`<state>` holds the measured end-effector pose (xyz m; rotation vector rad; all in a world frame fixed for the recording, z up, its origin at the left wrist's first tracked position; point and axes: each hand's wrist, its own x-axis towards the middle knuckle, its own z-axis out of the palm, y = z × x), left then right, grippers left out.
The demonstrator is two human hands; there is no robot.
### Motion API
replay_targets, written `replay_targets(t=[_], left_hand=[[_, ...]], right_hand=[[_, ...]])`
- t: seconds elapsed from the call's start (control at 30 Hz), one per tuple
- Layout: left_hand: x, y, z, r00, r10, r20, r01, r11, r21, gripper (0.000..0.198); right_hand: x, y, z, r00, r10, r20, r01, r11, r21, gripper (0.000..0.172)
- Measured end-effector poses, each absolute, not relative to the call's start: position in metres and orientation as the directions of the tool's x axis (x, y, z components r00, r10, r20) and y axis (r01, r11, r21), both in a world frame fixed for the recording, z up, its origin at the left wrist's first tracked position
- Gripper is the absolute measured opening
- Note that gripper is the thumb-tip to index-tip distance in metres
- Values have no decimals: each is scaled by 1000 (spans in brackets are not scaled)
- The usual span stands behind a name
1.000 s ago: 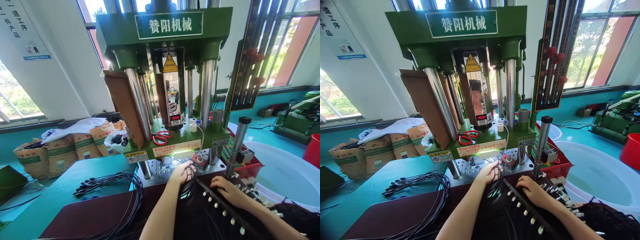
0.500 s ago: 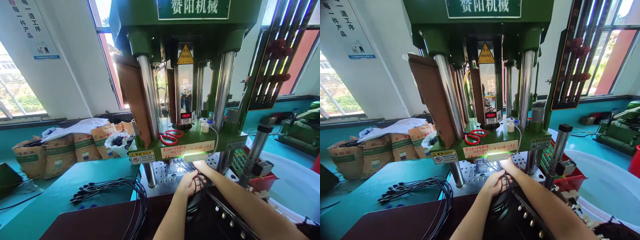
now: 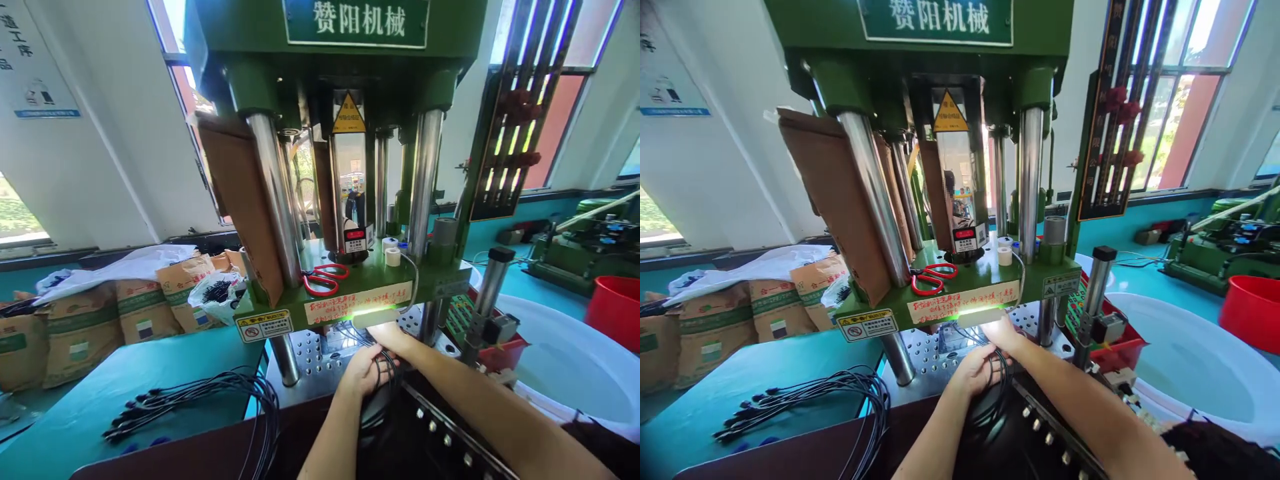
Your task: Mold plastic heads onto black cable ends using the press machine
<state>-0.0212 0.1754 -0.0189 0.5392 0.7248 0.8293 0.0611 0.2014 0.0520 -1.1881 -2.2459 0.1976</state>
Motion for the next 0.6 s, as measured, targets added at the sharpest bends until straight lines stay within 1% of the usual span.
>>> replay_targets(t=[0.07,0.13,0.2,0.23,0.3,0.33,0.37,0.43,0.47,0.53,0.6], left_hand=[[-22,173,-17,465,811,-356,-458,565,687,18],[-24,171,-16,467,809,-356,-449,564,693,17],[-25,169,-15,475,798,-371,-430,578,694,14],[-25,168,-15,473,794,-382,-420,585,694,12],[-25,168,-14,446,798,-406,-404,584,704,9],[-25,167,-13,411,811,-417,-398,571,718,8],[-25,167,-13,379,821,-427,-392,561,729,7],[-24,165,-12,329,838,-436,-388,541,747,8],[-24,165,-12,319,841,-436,-388,536,750,8],[-25,163,-12,311,848,-429,-398,526,752,8],[-25,163,-12,308,851,-425,-405,522,751,8]], right_hand=[[81,177,50,-444,797,408,716,590,-373,17],[114,140,52,-479,775,411,699,620,-356,18],[162,97,56,-471,762,446,698,630,-340,25],[190,75,58,-410,782,469,735,588,-338,28],[252,35,55,-201,835,513,846,412,-339,33],[283,16,49,-62,840,539,905,275,-325,34],[314,-1,39,68,818,571,948,126,-294,35],[365,-30,10,261,784,564,963,-172,-206,35],[384,-42,-6,317,790,525,948,-262,-178,35],[408,-58,-32,374,805,460,927,-342,-156,38],[411,-65,-40,408,777,479,912,-364,-187,42]])
